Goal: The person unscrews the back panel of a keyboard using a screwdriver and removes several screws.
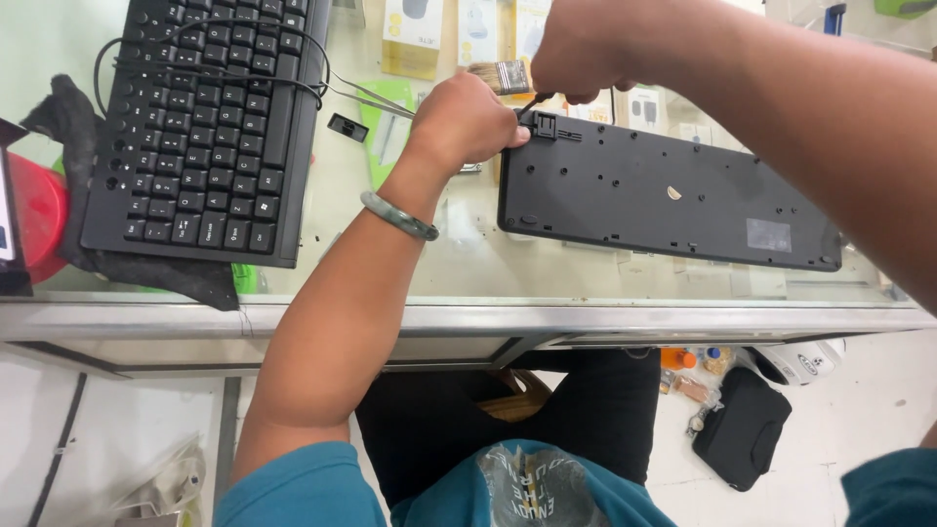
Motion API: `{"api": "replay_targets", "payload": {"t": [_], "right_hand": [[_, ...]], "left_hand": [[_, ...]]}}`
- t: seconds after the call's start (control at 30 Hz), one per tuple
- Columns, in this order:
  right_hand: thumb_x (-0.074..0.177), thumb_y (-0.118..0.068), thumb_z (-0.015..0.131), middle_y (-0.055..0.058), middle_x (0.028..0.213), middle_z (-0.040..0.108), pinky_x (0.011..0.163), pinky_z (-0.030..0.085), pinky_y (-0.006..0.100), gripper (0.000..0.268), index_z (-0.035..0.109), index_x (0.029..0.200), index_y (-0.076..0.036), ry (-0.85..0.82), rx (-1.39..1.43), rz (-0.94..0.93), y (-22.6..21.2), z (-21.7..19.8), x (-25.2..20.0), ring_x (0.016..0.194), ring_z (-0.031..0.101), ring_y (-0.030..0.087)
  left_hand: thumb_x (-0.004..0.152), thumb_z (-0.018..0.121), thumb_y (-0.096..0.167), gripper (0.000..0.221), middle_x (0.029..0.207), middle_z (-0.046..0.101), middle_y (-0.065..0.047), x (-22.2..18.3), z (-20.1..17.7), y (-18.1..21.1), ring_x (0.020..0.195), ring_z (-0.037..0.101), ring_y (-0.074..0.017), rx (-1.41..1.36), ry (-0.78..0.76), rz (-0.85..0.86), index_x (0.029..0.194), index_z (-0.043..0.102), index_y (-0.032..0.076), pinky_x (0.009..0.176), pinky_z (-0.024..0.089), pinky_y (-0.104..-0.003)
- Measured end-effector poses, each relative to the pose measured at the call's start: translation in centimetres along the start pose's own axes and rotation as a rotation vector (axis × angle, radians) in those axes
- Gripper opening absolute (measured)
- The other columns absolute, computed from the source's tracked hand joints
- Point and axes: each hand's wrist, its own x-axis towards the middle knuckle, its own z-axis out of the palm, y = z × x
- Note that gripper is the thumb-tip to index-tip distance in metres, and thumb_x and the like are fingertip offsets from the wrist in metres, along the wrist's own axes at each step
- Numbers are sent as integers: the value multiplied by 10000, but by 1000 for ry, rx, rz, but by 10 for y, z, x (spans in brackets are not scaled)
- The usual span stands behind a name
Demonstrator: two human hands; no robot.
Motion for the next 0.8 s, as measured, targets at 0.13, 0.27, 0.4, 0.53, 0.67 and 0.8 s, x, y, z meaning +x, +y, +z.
{"api": "replay_targets", "payload": {"t": [0.13,0.27,0.4,0.53,0.67,0.8], "right_hand": [[931,-557,647,127,1017,721,707,533,469,605,776,1097,10,61,-267,-44,5,7,-2,878,692,371],[791,-92,628,40,902,706,557,472,400,243,696,1014,-162,322,-437,-263,19,19,-5,794,675,290],[904,-200,563,5,660,612,493,358,367,207,621,707,-224,738,-857,-662,57,41,12,593,638,234],[1033,-229,425,13,628,608,553,373,362,352,514,707,-129,664,-841,-777,59,49,19,497,455,237],[864,-175,481,21,678,647,519,393,344,195,611,719,-177,345,-857,-462,11,20,-12,609,527,240],[813,-78,442,129,744,592,517,367,387,220,638,734,-19,12,-431,-154,-9,12,31,591,459,273]], "left_hand": [[849,779,380,335,975,657,-1,-5,-3,4,797,619,-191,-12,-19,-20,803,546,145,645,460,-356],[864,786,369,395,784,603,1,-7,-5,3,714,553,-176,-27,-9,-12,739,484,149,613,419,-346],[842,789,376,391,786,607,-9,-6,-3,2,708,565,-193,-12,5,-9,739,498,138,589,412,-360],[822,787,438,386,996,715,-42,4,3,1,861,678,-247,45,24,-2,967,651,108,665,516,-381],[831,788,411,369,939,711,-43,0,0,2,833,678,-234,27,28,-18,957,623,106,645,505,-367],[829,772,371,323,880,689,-20,-5,-2,3,788,652,-203,13,14,-12,912,592,116,636,479,-352]]}}
